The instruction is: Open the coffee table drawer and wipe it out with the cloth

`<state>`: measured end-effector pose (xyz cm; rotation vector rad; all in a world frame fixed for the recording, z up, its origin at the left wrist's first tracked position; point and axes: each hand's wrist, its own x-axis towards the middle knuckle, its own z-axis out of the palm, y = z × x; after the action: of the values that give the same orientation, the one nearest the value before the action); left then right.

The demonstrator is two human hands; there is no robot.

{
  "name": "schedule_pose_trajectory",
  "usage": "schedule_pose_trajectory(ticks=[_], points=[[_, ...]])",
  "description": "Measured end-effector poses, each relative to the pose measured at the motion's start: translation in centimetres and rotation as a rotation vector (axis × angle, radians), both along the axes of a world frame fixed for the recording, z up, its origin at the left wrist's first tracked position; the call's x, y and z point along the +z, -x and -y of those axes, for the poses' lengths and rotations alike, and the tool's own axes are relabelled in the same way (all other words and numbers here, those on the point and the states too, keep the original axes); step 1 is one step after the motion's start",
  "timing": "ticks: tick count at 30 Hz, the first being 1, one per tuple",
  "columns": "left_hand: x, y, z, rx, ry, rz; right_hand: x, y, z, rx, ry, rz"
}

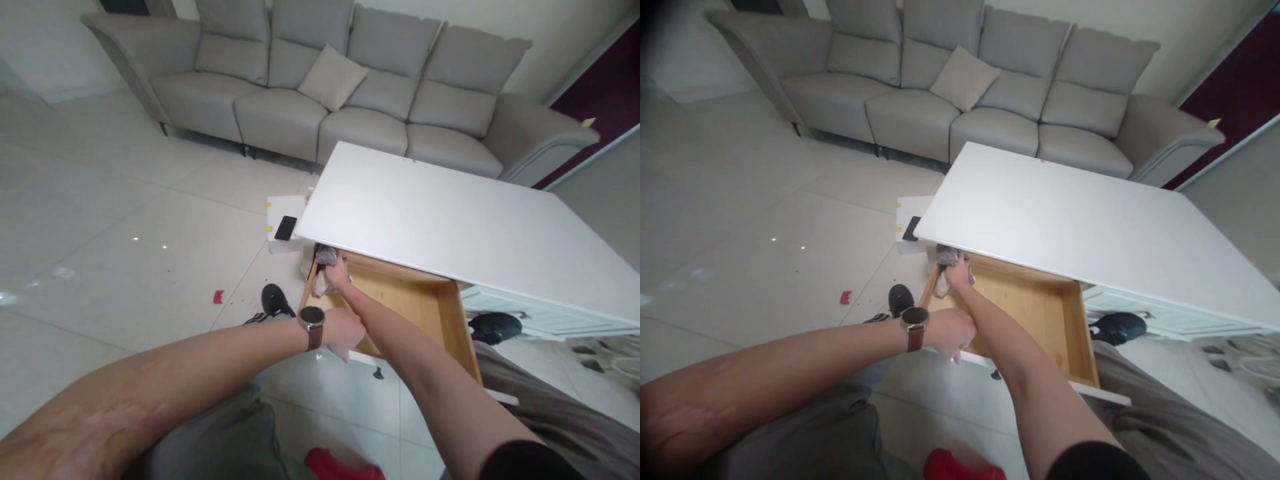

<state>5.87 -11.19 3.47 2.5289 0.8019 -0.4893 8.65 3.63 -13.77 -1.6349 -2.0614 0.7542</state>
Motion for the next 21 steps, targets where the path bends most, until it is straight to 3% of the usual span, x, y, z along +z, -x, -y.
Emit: schedule_pose_trajectory(ticks=[4,10,13,17,21], points=[[0.4,-0.1,-0.2,0.015,0.031,-0.023,1.2,-4.6,0.0,0.003,-0.024,0.113],[0.6,-0.8,-0.3,-0.009,0.017,-0.083,3.5,-14.5,0.7,0.321,-0.037,0.605],[0.7,-1.1,-0.4,-0.015,0.011,-0.093,4.0,-20.8,1.1,0.248,0.001,0.769],[0.7,-1.2,-0.4,-0.015,0.001,-0.102,3.8,-28.3,1.9,0.043,0.014,0.879],[0.8,-1.6,-0.3,-0.025,-0.011,-0.149,3.5,-31.5,2.5,-0.163,0.113,0.916]])
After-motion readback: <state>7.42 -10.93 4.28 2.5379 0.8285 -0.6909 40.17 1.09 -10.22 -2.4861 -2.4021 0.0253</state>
